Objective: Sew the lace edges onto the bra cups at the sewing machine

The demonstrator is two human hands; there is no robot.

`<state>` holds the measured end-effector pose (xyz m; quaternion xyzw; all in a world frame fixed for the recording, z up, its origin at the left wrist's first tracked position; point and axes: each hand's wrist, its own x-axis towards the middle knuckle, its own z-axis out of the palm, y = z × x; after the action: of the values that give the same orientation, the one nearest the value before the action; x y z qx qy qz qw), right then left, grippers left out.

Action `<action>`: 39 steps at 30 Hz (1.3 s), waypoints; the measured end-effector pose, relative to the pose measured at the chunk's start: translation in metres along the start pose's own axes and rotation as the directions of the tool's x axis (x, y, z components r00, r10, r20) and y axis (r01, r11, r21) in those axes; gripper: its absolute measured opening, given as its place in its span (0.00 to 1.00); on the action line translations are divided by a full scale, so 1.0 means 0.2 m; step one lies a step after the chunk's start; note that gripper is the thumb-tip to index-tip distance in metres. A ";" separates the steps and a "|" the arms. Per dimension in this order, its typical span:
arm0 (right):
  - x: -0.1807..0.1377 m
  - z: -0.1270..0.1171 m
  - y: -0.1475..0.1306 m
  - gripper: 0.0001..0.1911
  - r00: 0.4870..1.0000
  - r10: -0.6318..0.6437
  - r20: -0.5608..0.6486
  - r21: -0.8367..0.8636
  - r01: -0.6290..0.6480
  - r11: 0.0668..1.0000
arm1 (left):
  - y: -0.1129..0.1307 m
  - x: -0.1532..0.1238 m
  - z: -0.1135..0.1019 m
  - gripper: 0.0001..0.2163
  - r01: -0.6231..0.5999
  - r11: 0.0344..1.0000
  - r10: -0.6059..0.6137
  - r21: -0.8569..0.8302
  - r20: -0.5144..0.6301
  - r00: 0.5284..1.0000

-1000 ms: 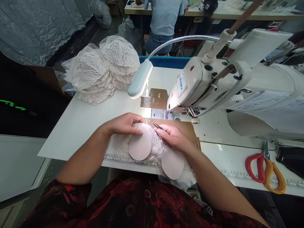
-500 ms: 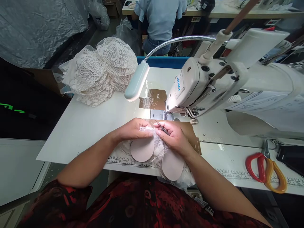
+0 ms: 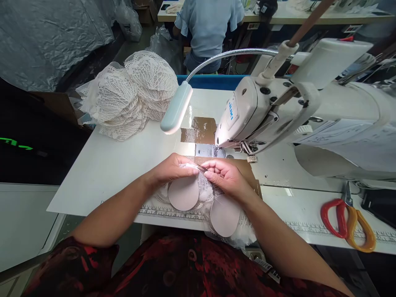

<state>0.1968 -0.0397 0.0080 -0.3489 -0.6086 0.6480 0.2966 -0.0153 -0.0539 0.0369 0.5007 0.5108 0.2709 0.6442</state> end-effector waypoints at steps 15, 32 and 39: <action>0.00 0.00 -0.01 0.11 0.998 -0.047 0.046 -0.092 0.051 0.994 | -0.01 0.01 -0.01 0.17 -0.015 0.998 0.008 0.064 0.115 0.993; 0.03 0.05 0.03 0.18 1.000 -0.006 -0.021 -0.023 0.006 1.000 | 0.01 0.02 0.01 0.14 -0.006 0.994 -0.015 0.106 0.198 0.980; 0.02 0.03 -0.01 0.10 0.996 0.089 -0.021 -0.111 -0.091 0.990 | -0.01 0.04 -0.12 0.24 0.138 0.985 -0.123 -0.100 0.145 0.982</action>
<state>0.1891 -0.0406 0.0090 -0.3971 -0.6252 0.6230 0.2518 -0.0352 -0.0390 0.0317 0.4475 0.4810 0.2203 0.7209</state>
